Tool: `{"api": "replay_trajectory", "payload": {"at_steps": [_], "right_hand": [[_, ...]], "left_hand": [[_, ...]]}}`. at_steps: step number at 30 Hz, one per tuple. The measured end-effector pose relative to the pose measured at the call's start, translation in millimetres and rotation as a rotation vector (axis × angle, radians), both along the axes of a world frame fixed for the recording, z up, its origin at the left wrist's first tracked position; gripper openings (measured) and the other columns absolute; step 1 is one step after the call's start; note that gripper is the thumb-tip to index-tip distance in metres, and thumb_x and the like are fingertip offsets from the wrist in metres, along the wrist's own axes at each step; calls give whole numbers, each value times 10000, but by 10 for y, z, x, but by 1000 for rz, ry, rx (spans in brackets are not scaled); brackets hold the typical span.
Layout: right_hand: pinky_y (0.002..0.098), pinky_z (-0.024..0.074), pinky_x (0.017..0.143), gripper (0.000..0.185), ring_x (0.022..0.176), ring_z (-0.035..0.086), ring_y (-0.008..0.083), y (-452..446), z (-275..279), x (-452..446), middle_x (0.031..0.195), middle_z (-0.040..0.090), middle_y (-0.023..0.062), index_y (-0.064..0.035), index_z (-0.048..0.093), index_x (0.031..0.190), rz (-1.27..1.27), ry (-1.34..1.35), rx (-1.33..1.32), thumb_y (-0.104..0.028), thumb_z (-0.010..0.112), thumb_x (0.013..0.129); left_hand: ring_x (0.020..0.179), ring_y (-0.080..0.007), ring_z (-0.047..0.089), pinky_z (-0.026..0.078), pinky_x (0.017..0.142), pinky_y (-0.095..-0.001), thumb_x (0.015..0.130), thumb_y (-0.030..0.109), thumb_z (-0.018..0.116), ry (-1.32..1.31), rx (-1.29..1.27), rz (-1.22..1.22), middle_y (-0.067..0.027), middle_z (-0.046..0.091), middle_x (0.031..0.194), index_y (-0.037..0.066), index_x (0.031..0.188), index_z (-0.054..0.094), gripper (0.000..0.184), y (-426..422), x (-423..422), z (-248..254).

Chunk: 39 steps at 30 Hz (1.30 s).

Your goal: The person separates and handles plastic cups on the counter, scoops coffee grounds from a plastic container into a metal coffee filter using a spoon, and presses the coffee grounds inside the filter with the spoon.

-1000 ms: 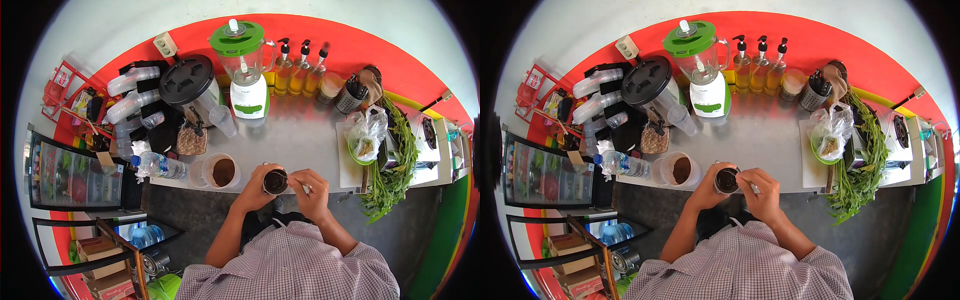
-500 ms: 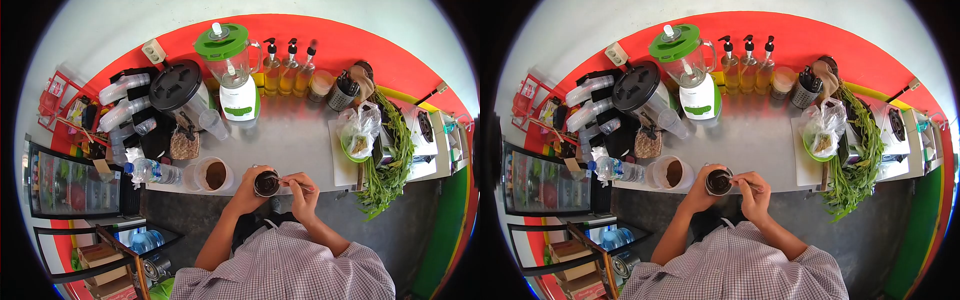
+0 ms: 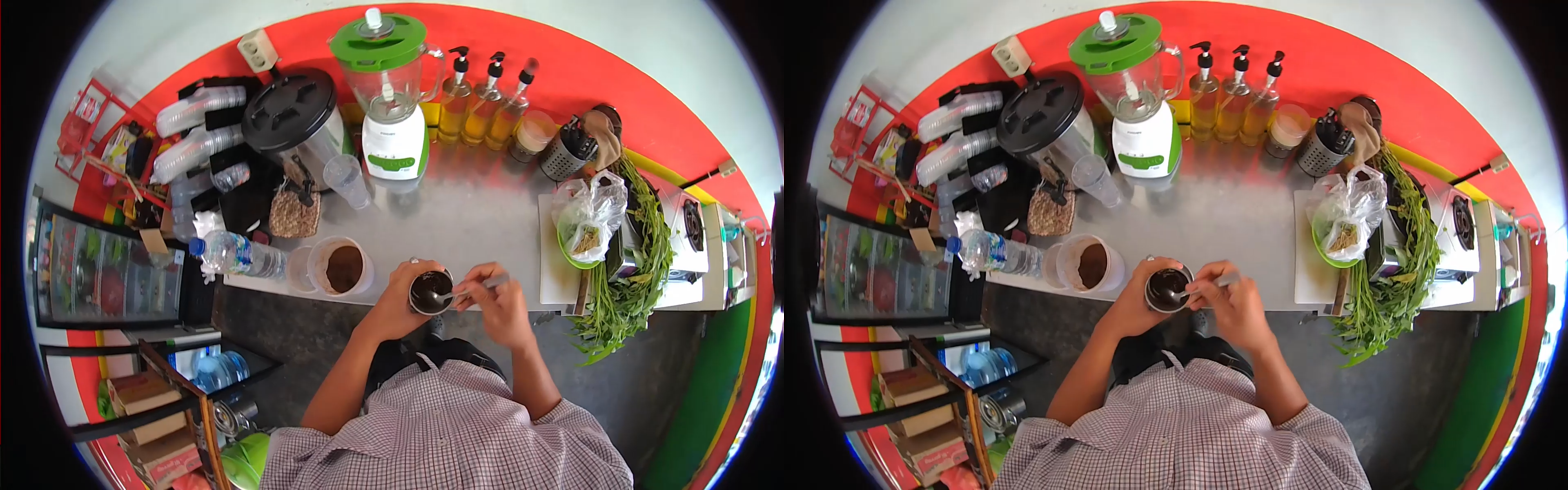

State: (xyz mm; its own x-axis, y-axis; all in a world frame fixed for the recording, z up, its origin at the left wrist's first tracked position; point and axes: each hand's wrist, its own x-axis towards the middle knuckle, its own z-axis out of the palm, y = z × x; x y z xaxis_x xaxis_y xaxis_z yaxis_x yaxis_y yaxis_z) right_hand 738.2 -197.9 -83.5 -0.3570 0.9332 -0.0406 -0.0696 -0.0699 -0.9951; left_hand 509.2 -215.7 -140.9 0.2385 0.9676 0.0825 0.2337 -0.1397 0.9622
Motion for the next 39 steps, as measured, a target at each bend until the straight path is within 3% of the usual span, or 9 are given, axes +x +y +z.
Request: {"api": "replay_trajectory", "payload": {"at_steps": [2, 10, 19, 25, 31, 33, 36, 39], "right_hand": [[313, 646, 809, 146, 877, 767, 178, 118, -14, 56, 1036, 768, 149, 59, 600, 1140, -67, 32, -91, -82, 565, 1148], [359, 675, 807, 162, 885, 783, 238, 176, -60, -55, 1045, 764, 183, 46, 579, 1179, -116, 254, -54, -114, 566, 1156], [346, 665, 766, 123, 848, 775, 232, 309, -29, 81, 1005, 754, 175, 24, 562, 1150, 40, 57, -167, -99, 554, 1154], [326, 641, 768, 119, 833, 739, 183, 473, 207, 12, 957, 714, 121, 28, 548, 1142, 142, 15, -43, -88, 527, 1162], [325, 545, 690, 125, 751, 639, 142, 568, 440, 33, 852, 677, 72, 11, 565, 1117, 164, -69, 36, -100, 529, 1162], [330, 523, 690, 129, 731, 597, 142, 615, 519, 13, 830, 662, 56, 8, 573, 1101, 310, -157, 76, -102, 535, 1157], [321, 520, 685, 129, 729, 600, 136, 690, 447, -47, 830, 663, 55, 14, 585, 1097, 448, -188, 163, -96, 542, 1149], [293, 512, 696, 114, 741, 592, 119, 641, 286, -132, 856, 669, 49, -8, 605, 1094, 401, -75, 79, -77, 534, 1151]], "left_hand": [[1400, -382, 535, 402, 1207, -478, 734, -26, 897, 4, -7, 18, -109, 627, 1432, 165, 1466, 559, 829, 10, 18, 2], [1412, -372, 534, 409, 1209, -478, 760, 25, 930, -10, -20, 24, -99, 626, 1448, 157, 1465, 557, 809, -15, 19, 26], [1412, -359, 541, 398, 1212, -465, 757, 22, 938, 13, 70, 42, -87, 640, 1439, 163, 1463, 553, 817, -81, 49, -10], [1420, -377, 518, 399, 1204, -486, 743, 17, 940, 70, -15, 51, -102, 629, 1439, 161, 1456, 554, 823, -37, 151, 16], [1420, -382, 515, 397, 1202, -496, 751, 20, 927, 33, -28, 44, -112, 622, 1447, 153, 1457, 553, 809, -26, 93, -45], [1413, -384, 519, 400, 1196, -499, 749, 18, 924, 54, -4, 63, -114, 628, 1433, 150, 1456, 554, 809, -61, 117, -11], [1401, -386, 527, 402, 1188, -502, 743, 15, 919, 60, -23, 86, -118, 634, 1415, 146, 1458, 552, 813, -86, 112, -59], [1391, -391, 535, 401, 1189, -506, 742, 13, 914, 28, -84, 103, -124, 634, 1413, 141, 1458, 549, 814, -117, 91, -63]]}}
